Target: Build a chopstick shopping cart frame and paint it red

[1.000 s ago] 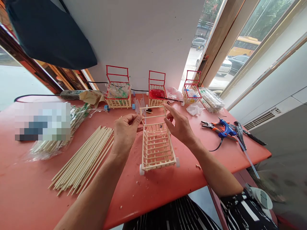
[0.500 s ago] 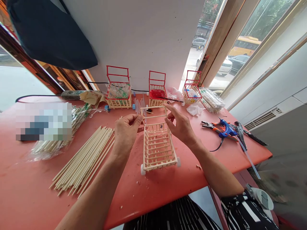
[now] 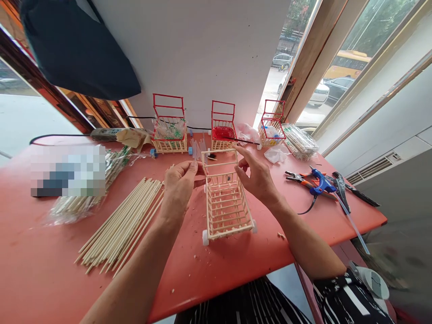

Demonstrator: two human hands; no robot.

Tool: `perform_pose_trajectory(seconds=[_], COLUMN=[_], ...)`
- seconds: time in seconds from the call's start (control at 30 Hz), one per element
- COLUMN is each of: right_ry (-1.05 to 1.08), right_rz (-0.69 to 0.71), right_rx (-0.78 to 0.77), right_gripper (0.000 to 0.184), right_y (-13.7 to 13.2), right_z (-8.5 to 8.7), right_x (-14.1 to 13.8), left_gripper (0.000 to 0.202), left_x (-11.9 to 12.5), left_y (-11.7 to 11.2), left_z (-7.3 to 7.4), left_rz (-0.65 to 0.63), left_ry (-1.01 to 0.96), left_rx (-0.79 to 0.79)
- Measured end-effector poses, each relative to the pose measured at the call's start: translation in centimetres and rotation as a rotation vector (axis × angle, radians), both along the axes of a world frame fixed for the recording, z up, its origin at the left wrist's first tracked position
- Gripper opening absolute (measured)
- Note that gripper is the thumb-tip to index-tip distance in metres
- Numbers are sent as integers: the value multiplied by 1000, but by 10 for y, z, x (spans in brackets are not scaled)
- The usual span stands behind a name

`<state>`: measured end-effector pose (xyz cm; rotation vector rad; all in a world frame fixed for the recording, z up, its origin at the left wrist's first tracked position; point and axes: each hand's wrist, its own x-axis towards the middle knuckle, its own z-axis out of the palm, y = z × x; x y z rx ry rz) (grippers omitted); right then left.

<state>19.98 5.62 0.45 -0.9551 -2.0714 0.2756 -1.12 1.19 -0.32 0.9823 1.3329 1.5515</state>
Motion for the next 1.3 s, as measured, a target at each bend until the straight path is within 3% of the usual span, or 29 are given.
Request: perform_pose_trajectory(seconds=[0.23, 0.43, 0.93, 1.3], right_ry=[8, 13, 5, 20], right_rz=[-2, 1, 1, -9], right_rx=[5, 4, -22, -10], right_gripper=[53, 54, 55, 54], right_y=[1, 1, 1, 3], right_z=[-1, -1, -3, -4], right_x=[0, 1, 0, 1], left_gripper=[42, 57, 59, 61], left_x=[-6, -9, -9, -8], left_y=[2, 5, 9, 5], left_z=[10, 9, -4, 8], left_rz=[-88, -100, -50, -93], left_ry=[-100, -126, -113, -168], left_rx=[-50, -66, -21, -73])
